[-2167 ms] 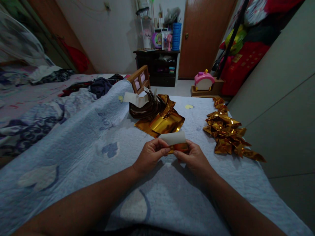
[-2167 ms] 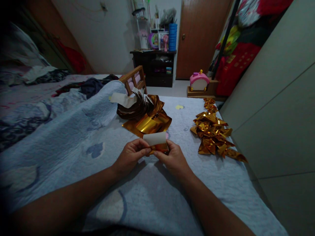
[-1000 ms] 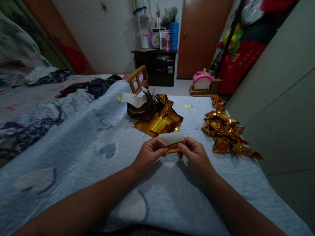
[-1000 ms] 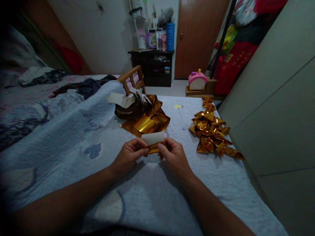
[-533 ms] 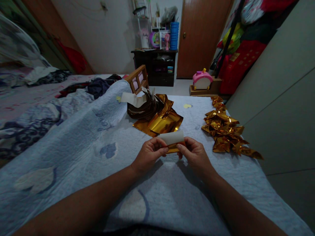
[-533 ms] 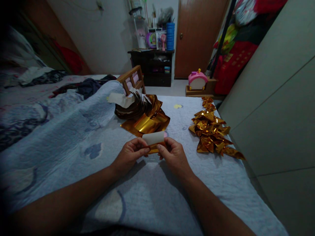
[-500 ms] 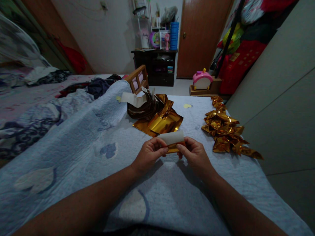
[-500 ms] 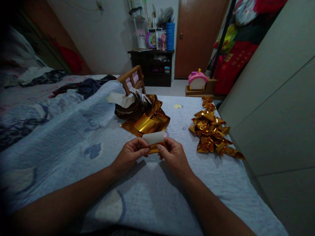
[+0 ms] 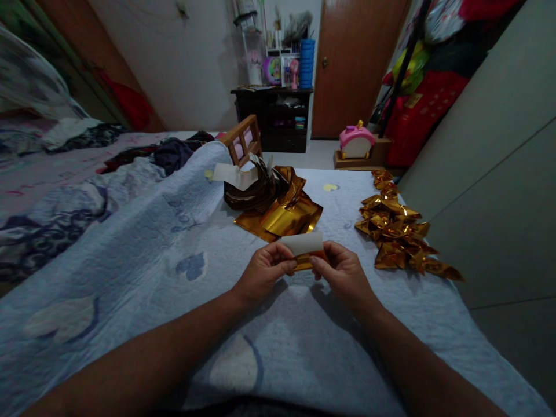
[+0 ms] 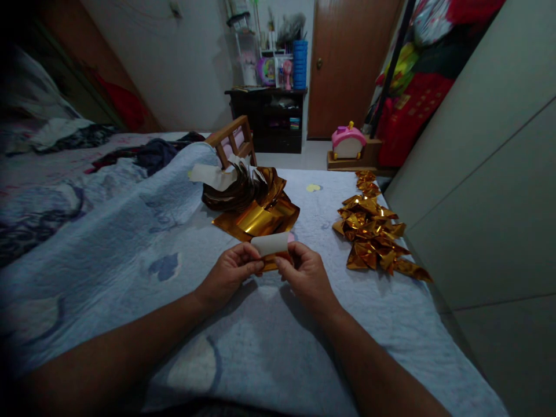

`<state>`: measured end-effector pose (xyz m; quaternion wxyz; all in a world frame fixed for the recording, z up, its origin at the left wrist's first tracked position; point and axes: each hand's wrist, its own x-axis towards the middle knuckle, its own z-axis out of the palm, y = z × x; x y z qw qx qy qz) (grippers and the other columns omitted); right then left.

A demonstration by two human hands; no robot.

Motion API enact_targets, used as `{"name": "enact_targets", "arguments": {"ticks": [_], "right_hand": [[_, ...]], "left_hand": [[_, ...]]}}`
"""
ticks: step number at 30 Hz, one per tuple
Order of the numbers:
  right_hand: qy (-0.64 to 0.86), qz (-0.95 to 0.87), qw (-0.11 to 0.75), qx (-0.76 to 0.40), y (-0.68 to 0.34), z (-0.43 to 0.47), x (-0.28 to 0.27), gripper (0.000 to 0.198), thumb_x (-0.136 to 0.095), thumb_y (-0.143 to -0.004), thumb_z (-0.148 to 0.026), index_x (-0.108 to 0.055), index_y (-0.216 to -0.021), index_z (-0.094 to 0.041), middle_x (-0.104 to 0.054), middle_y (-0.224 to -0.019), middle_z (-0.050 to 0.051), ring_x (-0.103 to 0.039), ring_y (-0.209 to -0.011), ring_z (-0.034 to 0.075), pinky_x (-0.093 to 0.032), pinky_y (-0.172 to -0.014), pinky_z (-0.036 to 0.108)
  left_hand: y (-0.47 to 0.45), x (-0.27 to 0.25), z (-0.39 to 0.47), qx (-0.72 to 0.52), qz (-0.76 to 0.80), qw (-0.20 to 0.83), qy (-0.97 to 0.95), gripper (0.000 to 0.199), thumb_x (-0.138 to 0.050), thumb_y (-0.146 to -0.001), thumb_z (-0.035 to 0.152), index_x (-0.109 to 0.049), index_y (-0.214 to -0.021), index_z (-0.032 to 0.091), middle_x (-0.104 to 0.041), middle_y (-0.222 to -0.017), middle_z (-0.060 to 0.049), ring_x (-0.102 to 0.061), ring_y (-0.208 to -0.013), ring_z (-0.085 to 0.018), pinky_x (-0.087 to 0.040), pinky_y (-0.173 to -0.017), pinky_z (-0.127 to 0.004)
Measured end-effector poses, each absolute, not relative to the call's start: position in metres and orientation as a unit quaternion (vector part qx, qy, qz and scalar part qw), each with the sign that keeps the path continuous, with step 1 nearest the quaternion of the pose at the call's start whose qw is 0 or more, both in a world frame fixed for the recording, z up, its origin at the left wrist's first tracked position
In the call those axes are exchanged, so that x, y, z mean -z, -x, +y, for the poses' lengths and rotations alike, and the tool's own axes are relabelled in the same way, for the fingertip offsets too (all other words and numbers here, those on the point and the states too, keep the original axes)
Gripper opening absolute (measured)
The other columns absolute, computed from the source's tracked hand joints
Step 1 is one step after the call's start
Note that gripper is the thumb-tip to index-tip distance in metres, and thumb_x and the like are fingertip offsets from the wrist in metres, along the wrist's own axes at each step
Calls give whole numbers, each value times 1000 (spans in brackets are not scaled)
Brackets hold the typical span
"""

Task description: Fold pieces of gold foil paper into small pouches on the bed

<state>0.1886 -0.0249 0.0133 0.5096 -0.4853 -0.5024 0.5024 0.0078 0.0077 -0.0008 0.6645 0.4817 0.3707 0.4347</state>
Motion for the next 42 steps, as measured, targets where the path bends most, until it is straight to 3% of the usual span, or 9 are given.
{"name": "enact_targets", "arguments": {"ticks": [11, 16, 23, 31, 38, 42], "right_hand": [[459, -510, 530, -498, -190, -29, -16, 24, -69, -85, -42, -69, -92, -19, -62, -72, 0, -52, -58, 13, -45, -54, 27], [468, -525, 525, -479, -191, -29, -14, 20, -66, -88, -39, -68, -85, -19, -58, -66, -2, -52, -56, 13, -43, -54, 27], [471, -526, 523, -477, -191, -28, -15, 19, -65, -88, -37, -65, -83, -18, -57, -67, -2, -51, -57, 12, -42, -53, 26], [481, -520, 525, -472, -192, -27, -10, 18, -67, -86, -36, -68, -85, -18, -56, -64, -3, -51, -56, 12, -42, -52, 25], [479, -481, 541, -496, -190, -24, -13, 22, -71, -82, -40, -70, -84, -18, -57, -61, -3, -51, -53, 11, -43, -51, 25], [478, -453, 549, -514, -190, -23, -10, 23, -72, -82, -41, -70, -82, -18, -58, -61, -3, -52, -53, 11, -45, -52, 25]], "left_hand": [[-8, 2, 7, -432, 369, 676, -469, 27, -86, -67, 23, -61, -73, 16, -63, -68, 2, -58, -64, -10, -46, -63, -21], [-8, 2, 7, -432, 366, 678, -469, 28, -87, -67, 24, -61, -74, 15, -62, -67, 3, -58, -61, -9, -46, -61, -20], [-8, 2, 7, -438, 342, 688, -466, 40, -87, -69, 24, -54, -90, 20, -70, -77, 1, -62, -63, -11, -48, -59, -21], [-8, -1, 5, -438, 341, 684, -474, 44, -86, -72, 23, -49, -96, 21, -73, -76, 2, -63, -61, -11, -48, -61, -21], [-9, -6, 0, -465, 349, 670, -461, 71, -86, -72, 22, -38, -124, 24, -75, -88, -1, -64, -66, -12, -48, -63, -22], [-7, -5, 0, -442, 367, 676, -462, 56, -87, -71, 25, -47, -111, 20, -73, -87, -1, -62, -67, -11, -47, -62, -21]]}}
